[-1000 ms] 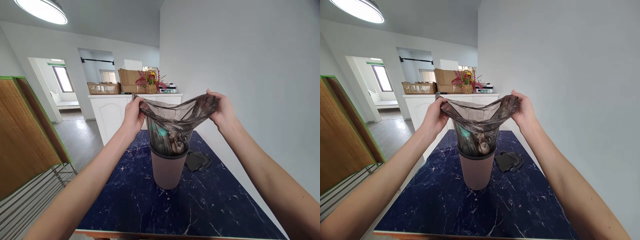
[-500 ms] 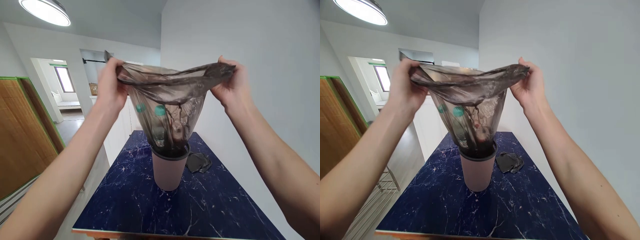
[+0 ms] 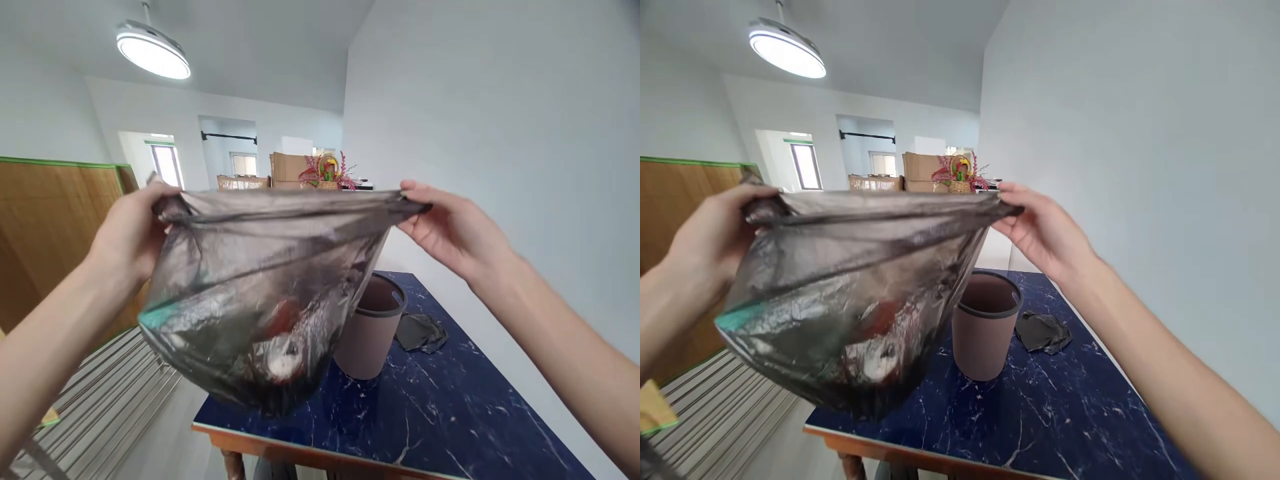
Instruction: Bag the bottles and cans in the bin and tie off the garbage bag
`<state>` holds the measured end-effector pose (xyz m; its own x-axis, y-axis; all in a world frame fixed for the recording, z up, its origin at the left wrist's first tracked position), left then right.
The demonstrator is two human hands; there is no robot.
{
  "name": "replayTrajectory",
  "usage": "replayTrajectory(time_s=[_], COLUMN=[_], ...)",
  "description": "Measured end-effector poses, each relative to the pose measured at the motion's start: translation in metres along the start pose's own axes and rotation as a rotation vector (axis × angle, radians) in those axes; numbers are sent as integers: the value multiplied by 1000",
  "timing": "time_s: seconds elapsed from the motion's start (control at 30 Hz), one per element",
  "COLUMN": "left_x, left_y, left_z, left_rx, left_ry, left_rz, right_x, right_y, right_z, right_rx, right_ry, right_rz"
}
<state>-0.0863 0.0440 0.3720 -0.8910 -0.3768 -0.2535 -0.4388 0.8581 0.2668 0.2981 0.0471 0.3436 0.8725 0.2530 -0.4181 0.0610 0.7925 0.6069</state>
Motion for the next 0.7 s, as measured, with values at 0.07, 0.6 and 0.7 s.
replayTrajectory(time_s=[0.07,0.6,0.7], left_x=[24,78,79], left_y=[-9,-47,-52], left_z=[21,113,110], left_rx=[89,91,72], left_ry=[-8,142,187], left_rz=[43,152,151], right_x=[4,74,81], right_y=[-27,-153,-162], right_z=[-15,-46,-42], right_rx=[-79,-27,-99], right_ry=[-49,-1174,-1195], right_rz=[12,257,266])
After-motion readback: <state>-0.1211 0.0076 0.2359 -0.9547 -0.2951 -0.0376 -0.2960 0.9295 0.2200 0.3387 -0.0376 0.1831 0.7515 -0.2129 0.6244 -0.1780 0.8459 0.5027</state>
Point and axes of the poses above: each hand's wrist, its own y-axis towards the middle knuckle, its own x-axis out of the back of the hand, z = x × y, the point moved 4 cm from there along y, towards the middle knuckle, and after that the axes turned 8 degrees about x, right-handed, at the moved point
